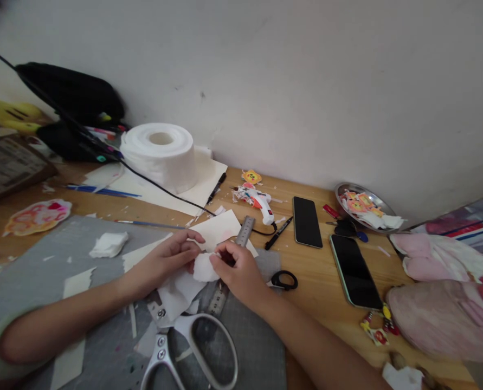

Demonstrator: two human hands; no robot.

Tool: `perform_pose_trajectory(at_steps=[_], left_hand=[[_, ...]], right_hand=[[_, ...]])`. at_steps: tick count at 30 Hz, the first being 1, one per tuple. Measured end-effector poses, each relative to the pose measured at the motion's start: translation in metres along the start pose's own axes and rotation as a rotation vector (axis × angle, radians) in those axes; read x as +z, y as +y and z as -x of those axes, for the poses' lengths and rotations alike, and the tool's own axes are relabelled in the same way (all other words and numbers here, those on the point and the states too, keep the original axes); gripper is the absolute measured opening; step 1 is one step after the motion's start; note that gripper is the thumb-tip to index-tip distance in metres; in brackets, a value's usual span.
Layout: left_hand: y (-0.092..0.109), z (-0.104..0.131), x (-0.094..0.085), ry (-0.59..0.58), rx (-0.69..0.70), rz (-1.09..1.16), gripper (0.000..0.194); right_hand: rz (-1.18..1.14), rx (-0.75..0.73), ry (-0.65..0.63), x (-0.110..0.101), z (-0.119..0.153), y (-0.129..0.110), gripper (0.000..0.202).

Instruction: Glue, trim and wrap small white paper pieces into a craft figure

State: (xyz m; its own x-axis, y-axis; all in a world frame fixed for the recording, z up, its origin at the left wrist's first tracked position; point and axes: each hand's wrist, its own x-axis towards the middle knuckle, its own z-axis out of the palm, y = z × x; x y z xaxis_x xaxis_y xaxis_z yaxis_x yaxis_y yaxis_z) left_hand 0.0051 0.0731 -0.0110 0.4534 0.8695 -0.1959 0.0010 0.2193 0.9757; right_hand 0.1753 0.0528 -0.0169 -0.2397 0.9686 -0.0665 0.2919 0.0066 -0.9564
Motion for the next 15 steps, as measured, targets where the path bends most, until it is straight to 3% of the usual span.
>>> perform_pose_trajectory(at_steps=[3, 15], left_hand=[[0.0004, 0.0000, 0.0005, 0.015, -0.003, -0.027, 0.016], [-0.0026, -0.0009, -0.0019, -0.111, -0.074, -0.092, 0.018]], right_hand=[[-0.001, 0.000, 0.003, 0.0004, -0.0003, 0.0004, 0.016], [-0.006, -0.017, 0.021, -0.0004, -0.0003, -0.0005, 0.016]])
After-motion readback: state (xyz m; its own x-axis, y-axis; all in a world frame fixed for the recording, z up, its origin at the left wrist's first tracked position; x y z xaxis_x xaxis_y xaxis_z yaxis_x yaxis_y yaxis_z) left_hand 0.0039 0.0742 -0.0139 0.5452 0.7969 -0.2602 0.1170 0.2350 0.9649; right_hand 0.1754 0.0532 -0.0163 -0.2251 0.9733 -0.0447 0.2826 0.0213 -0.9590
